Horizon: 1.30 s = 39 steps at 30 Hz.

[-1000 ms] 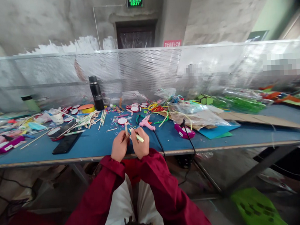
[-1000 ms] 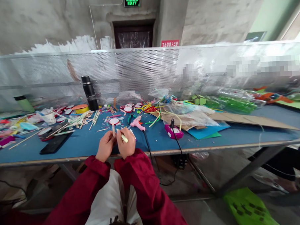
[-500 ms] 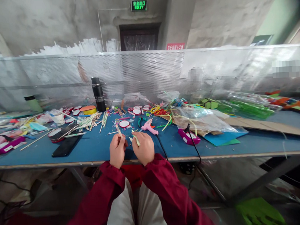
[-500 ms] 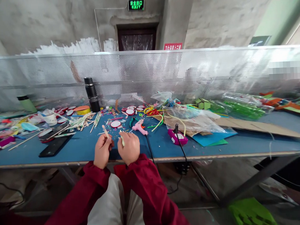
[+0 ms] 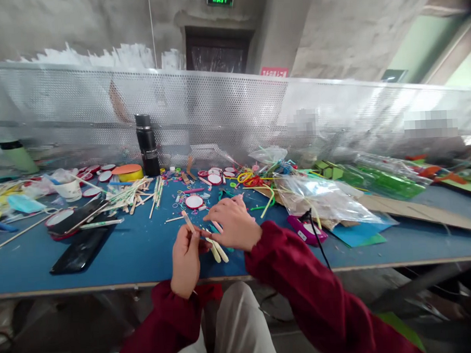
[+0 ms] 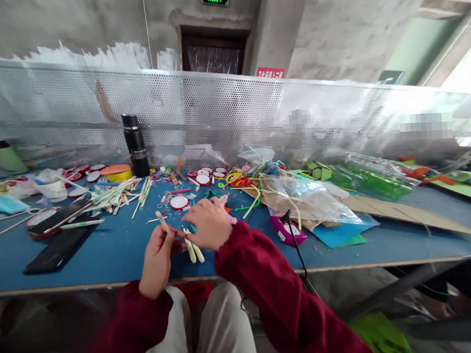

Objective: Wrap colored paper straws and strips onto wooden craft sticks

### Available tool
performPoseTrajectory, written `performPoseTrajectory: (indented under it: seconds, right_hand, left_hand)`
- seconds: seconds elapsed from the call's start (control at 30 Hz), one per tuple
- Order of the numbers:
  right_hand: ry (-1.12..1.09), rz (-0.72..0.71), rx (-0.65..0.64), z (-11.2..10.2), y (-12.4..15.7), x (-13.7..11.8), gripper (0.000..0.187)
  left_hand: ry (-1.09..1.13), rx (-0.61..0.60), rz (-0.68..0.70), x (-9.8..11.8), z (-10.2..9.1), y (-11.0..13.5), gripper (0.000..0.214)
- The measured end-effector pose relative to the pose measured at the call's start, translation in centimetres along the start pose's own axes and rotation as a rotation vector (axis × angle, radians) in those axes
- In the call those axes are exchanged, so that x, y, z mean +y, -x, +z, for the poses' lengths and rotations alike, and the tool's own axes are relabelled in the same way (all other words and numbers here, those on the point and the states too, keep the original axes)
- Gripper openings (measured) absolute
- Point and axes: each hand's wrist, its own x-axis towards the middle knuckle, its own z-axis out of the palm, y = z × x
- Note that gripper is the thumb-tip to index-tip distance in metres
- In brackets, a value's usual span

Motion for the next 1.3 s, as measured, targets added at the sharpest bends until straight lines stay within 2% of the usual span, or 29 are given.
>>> performPoseTrajectory:
  seconds: [0.07,0.1,0.13,0.2,0.27,0.33,0.4,0.5,0.63,0.73,0.83,0.9,0.97,1.07,1.13,1.17,1.23,1.3]
  right_hand:
    - [-0.073,-0.03,-0.211,0.4,-3.4,2.8,0.033]
    - [-0.11,0.004,-0.297,1.0,-5.3,4.2,0.031]
    - [-0.11,0.078,-0.317,1.7,-7.2,5.5,0.027]
    - [-0.056,0.156,-0.261,3.4,-10.9,7.6,0.016]
    - [0.015,0.206,-0.202,5.2,-14.0,9.1,0.017]
    - [0.076,0.21,-0.196,6.8,-16.2,9.8,0.008]
    - [0.143,0.184,-0.24,8.1,-17.5,10.1,0.005]
    - [0.226,0.138,-0.31,9.3,-18.3,9.8,0.012]
    - [0.297,0.093,-0.351,9.7,-18.5,9.1,0.016]
    - [0.321,0.089,-0.323,8.6,-18.7,8.7,0.019]
    - [0.318,0.112,-0.227,5.8,-18.7,8.7,0.023]
    - [0.298,0.136,-0.138,3.1,-17.8,8.5,0.022]
    - [0.239,0.159,-0.03,0.4,-15.4,7.5,0.021]
    - [-0.246,0.189,0.423,-2.1,-8.8,3.9,0.006]
    - [-0.529,0.211,0.633,-2.2,-3.4,0.5,0.008]
    - [-0.607,0.239,0.687,-1.7,-0.8,-1.2,0.008]
    - [-0.648,0.3,0.739,-0.2,3.3,-4.0,0.007]
    - [-0.676,0.349,0.758,1.5,5.5,-5.7,0.01]
  left_hand:
    - [0.052,0.004,-0.038,0.1,0.1,0.0,0.038]
    - [0.07,-0.001,-0.051,0.2,0.2,0.0,0.04]
    - [0.084,-0.001,-0.064,0.2,0.2,0.1,0.04]
    - [0.087,-0.005,-0.092,0.3,0.3,0.2,0.041]
    - [0.101,0.002,-0.108,0.4,0.4,0.4,0.041]
    - [0.115,-0.002,-0.117,0.5,0.5,0.5,0.042]
    - [0.118,-0.007,-0.124,0.6,0.6,0.6,0.041]
    - [0.128,-0.017,-0.118,0.7,0.6,0.6,0.041]
    - [0.141,-0.029,-0.112,0.7,0.5,0.5,0.039]
    - [0.141,-0.041,-0.107,0.6,0.5,0.5,0.038]
    - [0.131,-0.045,-0.102,0.6,0.4,0.5,0.039]
    - [0.11,-0.043,-0.105,0.6,0.3,0.5,0.038]
    - [0.082,-0.044,-0.09,0.6,0.2,0.4,0.037]
    - [-0.033,-0.028,-0.034,0.5,-0.1,0.2,0.036]
    - [-0.151,0.019,0.043,0.5,-0.3,-0.1,0.033]
    - [-0.189,0.022,0.063,0.4,-0.3,-0.2,0.032]
    - [-0.167,-0.007,0.042,0.4,-0.3,-0.2,0.033]
    - [-0.187,-0.042,0.043,0.5,-0.2,-0.2,0.035]
